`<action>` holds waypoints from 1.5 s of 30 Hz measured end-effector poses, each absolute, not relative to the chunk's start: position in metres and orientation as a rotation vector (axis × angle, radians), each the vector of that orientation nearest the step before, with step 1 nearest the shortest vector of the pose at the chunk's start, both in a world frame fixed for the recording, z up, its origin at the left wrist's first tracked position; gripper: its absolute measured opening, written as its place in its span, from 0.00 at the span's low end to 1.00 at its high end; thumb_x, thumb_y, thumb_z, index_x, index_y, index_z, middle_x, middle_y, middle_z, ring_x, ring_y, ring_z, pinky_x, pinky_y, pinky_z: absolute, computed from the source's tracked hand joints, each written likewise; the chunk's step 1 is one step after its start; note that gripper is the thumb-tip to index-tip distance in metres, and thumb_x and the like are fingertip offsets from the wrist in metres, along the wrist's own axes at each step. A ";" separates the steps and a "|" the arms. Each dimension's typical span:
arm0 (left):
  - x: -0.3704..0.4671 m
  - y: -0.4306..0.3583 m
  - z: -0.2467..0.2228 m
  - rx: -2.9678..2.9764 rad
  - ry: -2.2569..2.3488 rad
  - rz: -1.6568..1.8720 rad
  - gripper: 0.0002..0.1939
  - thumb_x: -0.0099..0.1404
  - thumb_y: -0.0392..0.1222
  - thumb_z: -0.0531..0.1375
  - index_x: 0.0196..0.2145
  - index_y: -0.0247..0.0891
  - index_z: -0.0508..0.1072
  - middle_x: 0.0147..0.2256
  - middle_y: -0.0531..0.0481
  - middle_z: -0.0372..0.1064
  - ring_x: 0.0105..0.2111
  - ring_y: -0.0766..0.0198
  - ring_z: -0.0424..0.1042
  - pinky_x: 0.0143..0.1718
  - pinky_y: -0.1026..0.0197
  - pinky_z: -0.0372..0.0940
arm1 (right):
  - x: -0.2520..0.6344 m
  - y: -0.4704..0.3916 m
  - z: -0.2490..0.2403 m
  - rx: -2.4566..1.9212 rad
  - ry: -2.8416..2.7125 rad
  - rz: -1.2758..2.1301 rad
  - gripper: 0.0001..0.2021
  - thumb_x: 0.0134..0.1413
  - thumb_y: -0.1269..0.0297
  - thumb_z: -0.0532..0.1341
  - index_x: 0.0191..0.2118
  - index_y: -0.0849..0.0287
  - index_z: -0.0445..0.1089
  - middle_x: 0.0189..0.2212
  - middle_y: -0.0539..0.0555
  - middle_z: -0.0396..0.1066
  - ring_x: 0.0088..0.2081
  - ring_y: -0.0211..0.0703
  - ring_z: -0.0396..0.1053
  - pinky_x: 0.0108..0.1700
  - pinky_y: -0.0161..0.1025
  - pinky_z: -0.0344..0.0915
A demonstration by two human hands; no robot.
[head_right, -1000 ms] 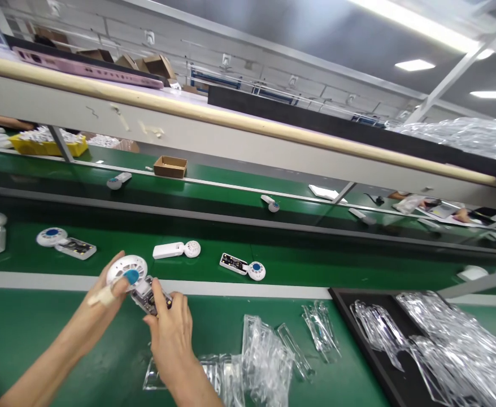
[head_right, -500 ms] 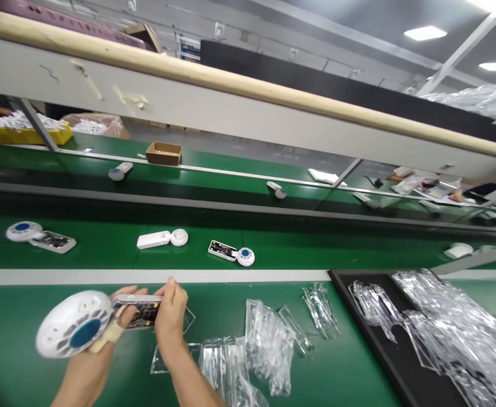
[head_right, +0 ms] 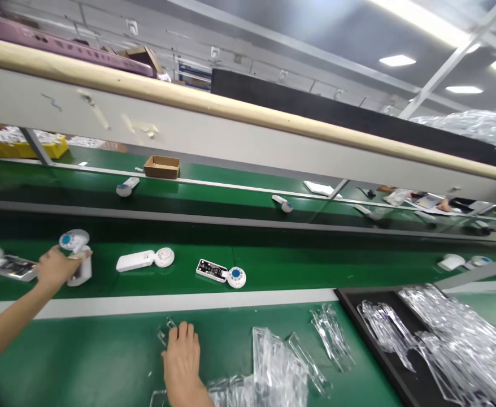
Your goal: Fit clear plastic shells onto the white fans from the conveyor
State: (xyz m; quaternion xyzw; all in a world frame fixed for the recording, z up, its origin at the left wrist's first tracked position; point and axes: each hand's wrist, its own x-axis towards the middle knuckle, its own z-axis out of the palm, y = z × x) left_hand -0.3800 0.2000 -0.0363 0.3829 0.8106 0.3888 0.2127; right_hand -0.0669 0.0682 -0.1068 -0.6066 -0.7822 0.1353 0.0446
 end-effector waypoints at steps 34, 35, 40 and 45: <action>-0.186 0.097 0.032 0.337 0.796 1.441 0.26 0.51 0.50 0.66 0.45 0.34 0.71 0.39 0.41 0.73 0.43 0.47 0.70 0.45 0.50 0.67 | -0.066 0.061 0.001 -1.582 -1.942 0.694 0.30 0.60 0.59 0.51 0.65 0.44 0.37 0.44 0.57 0.64 0.42 0.52 0.66 0.40 0.49 0.67; -0.185 0.096 0.030 0.358 0.789 1.446 0.27 0.50 0.52 0.66 0.45 0.34 0.71 0.40 0.40 0.73 0.45 0.46 0.69 0.45 0.50 0.66 | -0.063 0.061 0.003 -1.583 -1.960 0.716 0.31 0.59 0.60 0.52 0.65 0.44 0.37 0.41 0.56 0.65 0.40 0.51 0.67 0.39 0.48 0.68; -0.187 0.081 0.020 0.594 0.941 1.142 0.32 0.50 0.55 0.65 0.50 0.39 0.68 0.47 0.41 0.70 0.50 0.48 0.66 0.46 0.55 0.65 | -0.056 0.058 0.015 -1.496 -1.995 0.566 0.29 0.57 0.60 0.56 0.62 0.42 0.48 0.40 0.55 0.64 0.43 0.51 0.65 0.45 0.50 0.64; -0.188 0.068 0.024 0.805 1.303 1.207 0.26 0.51 0.54 0.65 0.44 0.37 0.70 0.46 0.43 0.69 0.49 0.49 0.66 0.45 0.55 0.65 | -0.064 0.069 0.012 -1.409 -1.602 0.817 0.20 0.59 0.60 0.49 0.57 0.50 0.60 0.43 0.55 0.65 0.45 0.46 0.65 0.47 0.44 0.62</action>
